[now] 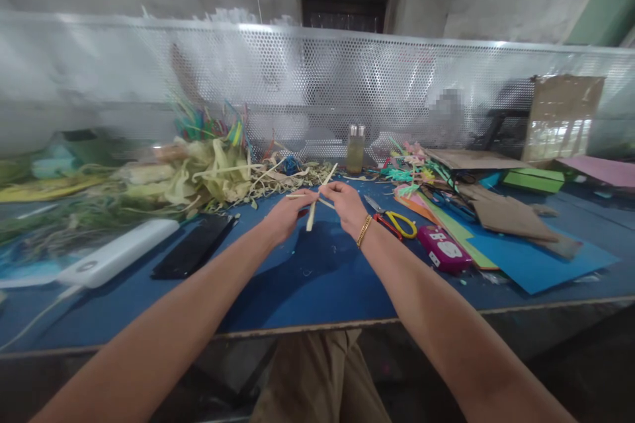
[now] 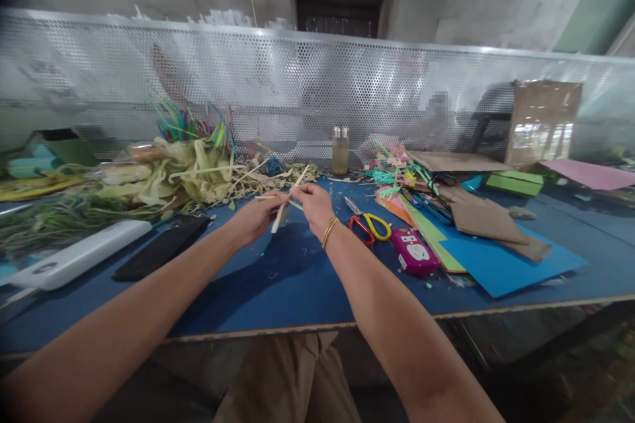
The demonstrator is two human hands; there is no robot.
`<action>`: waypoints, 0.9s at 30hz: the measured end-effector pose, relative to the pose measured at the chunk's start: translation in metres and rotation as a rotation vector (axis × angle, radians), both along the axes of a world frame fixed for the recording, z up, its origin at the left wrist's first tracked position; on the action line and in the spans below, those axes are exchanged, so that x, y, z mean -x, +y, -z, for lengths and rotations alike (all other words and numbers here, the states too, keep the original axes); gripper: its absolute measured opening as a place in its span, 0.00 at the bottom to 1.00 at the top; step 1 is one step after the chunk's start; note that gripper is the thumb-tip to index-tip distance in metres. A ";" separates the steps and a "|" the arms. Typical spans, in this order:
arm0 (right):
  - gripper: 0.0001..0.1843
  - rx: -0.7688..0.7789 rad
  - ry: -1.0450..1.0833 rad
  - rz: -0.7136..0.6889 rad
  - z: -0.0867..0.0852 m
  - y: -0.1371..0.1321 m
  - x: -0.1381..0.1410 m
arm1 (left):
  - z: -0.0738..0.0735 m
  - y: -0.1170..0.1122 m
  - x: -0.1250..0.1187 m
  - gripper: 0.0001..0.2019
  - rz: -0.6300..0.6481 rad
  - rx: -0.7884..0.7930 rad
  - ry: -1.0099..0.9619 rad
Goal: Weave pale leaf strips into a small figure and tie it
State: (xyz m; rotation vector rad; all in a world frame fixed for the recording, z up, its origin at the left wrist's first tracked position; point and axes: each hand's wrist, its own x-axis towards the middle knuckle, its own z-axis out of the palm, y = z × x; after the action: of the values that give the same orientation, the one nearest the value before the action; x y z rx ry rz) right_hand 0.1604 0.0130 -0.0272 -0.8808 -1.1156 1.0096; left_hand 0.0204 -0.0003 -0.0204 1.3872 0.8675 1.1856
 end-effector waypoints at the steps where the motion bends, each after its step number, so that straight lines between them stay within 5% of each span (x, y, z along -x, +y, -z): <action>1: 0.11 0.006 0.032 0.003 -0.002 0.000 -0.002 | 0.000 -0.001 0.000 0.08 0.026 0.013 -0.021; 6: 0.13 0.081 0.120 0.032 -0.010 -0.001 -0.007 | 0.003 -0.001 0.000 0.17 0.078 -0.087 -0.031; 15: 0.11 0.137 0.120 -0.167 -0.012 -0.007 -0.004 | 0.002 0.004 0.006 0.15 -0.203 -0.270 0.124; 19: 0.08 0.158 0.094 -0.175 -0.013 -0.004 -0.011 | 0.002 0.006 0.005 0.14 -0.136 -0.296 0.054; 27: 0.18 0.170 -0.046 -0.217 -0.012 -0.007 -0.011 | -0.001 0.000 0.002 0.12 0.107 -0.223 0.089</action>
State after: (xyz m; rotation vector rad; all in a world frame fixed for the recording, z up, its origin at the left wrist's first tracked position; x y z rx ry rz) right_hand 0.1716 0.0061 -0.0147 -0.9354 -1.1960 1.2836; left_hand 0.0185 -0.0001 -0.0191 1.6567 0.7286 1.1723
